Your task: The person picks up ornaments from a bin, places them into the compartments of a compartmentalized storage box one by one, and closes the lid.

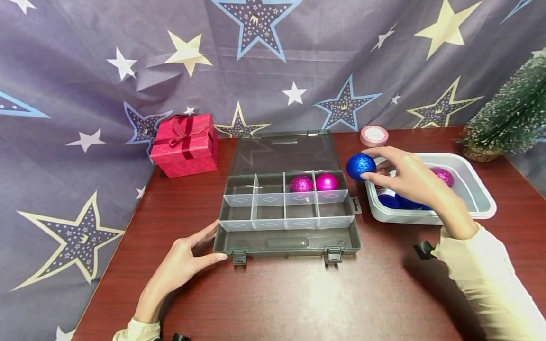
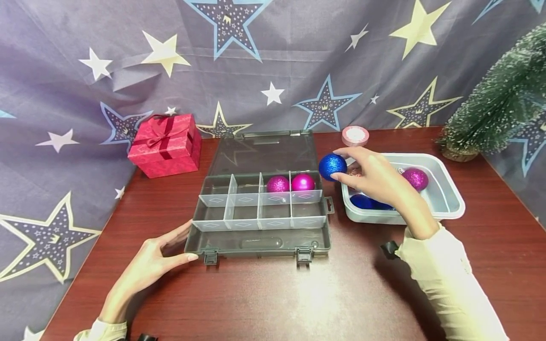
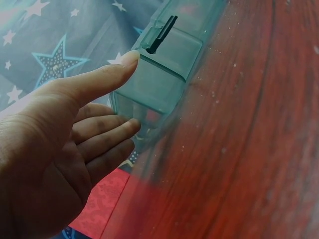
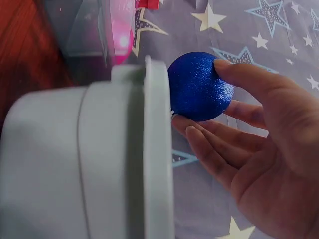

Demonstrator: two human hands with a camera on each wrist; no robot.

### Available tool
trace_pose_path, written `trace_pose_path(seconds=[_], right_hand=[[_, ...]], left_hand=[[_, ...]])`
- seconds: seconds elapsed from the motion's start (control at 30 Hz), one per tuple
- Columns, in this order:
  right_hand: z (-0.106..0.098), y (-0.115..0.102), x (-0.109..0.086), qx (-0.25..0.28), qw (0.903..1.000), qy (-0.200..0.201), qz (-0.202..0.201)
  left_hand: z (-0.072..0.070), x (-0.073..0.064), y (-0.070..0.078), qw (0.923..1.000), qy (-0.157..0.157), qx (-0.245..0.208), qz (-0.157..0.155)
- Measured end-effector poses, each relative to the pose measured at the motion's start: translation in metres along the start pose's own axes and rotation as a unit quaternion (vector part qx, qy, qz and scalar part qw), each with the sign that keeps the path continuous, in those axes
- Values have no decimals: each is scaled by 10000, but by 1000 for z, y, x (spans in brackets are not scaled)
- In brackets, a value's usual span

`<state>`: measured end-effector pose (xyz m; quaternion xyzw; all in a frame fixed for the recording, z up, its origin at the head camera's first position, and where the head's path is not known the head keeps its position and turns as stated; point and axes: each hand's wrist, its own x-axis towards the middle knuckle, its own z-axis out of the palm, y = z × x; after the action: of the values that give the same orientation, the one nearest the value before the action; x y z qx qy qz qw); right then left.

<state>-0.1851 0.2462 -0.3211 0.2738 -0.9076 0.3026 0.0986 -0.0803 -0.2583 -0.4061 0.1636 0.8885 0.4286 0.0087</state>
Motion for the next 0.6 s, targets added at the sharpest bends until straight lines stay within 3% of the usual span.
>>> trace_pose_path(seconds=[0.6], right_hand=[[36, -28, 40, 657, 9962, -562, 85]], left_hand=[[-1, 0, 0, 10000, -25, -50, -58]])
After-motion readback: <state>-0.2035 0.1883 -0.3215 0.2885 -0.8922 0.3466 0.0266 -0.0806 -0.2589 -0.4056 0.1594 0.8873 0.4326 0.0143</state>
